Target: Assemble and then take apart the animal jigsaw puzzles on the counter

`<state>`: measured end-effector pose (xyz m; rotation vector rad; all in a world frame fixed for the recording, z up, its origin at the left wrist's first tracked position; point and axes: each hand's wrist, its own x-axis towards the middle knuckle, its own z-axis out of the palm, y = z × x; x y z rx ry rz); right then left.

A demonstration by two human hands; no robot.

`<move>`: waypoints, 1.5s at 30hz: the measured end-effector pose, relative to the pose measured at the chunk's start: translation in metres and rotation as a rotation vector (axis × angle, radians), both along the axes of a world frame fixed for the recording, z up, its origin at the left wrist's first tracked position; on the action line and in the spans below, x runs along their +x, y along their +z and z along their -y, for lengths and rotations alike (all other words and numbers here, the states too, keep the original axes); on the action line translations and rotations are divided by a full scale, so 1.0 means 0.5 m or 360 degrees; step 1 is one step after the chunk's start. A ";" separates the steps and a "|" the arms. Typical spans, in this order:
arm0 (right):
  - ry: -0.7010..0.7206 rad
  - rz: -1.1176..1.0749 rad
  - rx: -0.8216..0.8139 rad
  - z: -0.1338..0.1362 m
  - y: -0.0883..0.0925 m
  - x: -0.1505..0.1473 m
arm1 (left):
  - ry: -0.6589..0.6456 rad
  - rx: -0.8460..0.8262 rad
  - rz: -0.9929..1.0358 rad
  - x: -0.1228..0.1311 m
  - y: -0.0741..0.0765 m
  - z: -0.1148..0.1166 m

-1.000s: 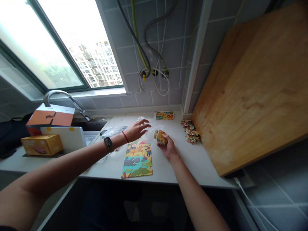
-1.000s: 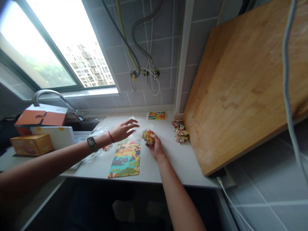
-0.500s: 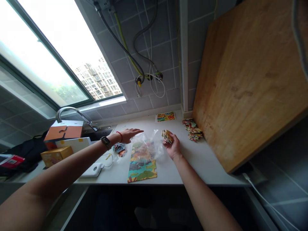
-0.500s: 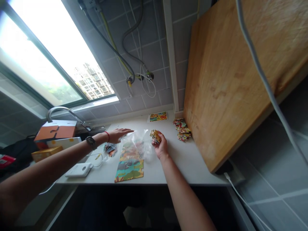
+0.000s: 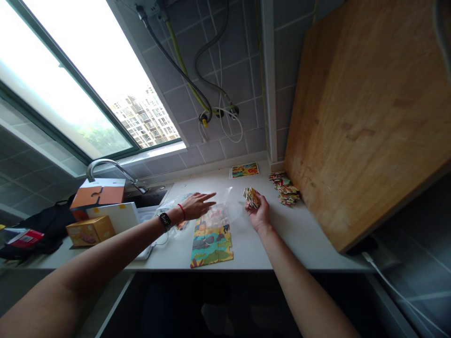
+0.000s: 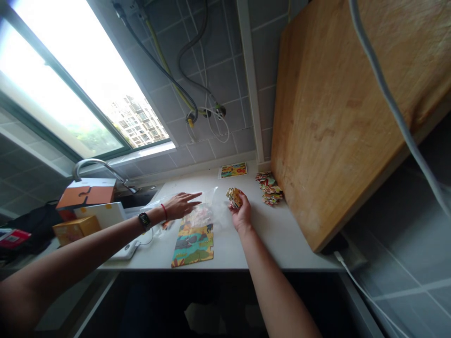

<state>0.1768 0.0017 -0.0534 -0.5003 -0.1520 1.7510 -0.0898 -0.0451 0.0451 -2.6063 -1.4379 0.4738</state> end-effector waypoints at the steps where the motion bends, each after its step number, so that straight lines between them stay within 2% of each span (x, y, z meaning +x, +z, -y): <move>1: -0.0059 0.0020 -0.0016 -0.002 0.001 0.001 | 0.0181 0.0018 -0.0036 0.008 0.014 -0.004; 3: -0.0121 0.0064 -0.0047 -0.003 0.002 0.003 | 0.0603 0.0075 -0.0115 0.023 0.045 -0.015; 5: -0.0045 0.0074 -0.0026 -0.001 0.006 0.003 | 0.0847 0.0127 -0.0166 0.035 0.073 -0.032; 8: 0.0328 0.0051 0.0157 0.014 0.015 0.003 | 0.0961 0.0149 -0.0183 0.054 0.100 -0.059; 12: 0.0946 0.0193 0.0482 0.043 0.031 0.003 | 0.1022 0.0082 -0.0138 0.102 0.111 -0.079; 15: 0.1169 0.0330 0.0561 0.055 0.035 -0.001 | 0.1037 -0.0090 -0.0085 0.147 0.115 -0.081; 19: 0.1107 0.0492 0.0459 0.050 0.025 -0.015 | 0.0993 -0.0340 -0.0067 0.198 0.130 -0.070; 23: 0.0954 0.0459 0.0390 0.039 0.017 -0.025 | 0.0890 -0.0458 -0.0152 0.238 0.139 -0.050; 30: 0.0939 0.0275 0.0259 0.029 0.008 -0.021 | 0.0808 -0.0355 -0.0375 0.269 0.135 -0.029; 34: 0.0770 0.0301 0.0225 0.025 0.003 -0.022 | 0.0813 -0.0332 -0.0383 0.270 0.141 -0.028; 38: 0.0604 0.0382 0.0238 0.028 0.002 -0.033 | 0.0762 -0.0309 -0.0276 0.284 0.139 -0.016; 41: 0.0578 0.0425 0.0226 0.033 0.004 -0.038 | 0.0693 -0.0228 -0.0082 0.305 0.125 -0.005; 45: 0.0605 0.0310 0.0358 0.038 0.011 -0.032 | 0.0641 -0.0058 0.0145 0.324 0.108 -0.001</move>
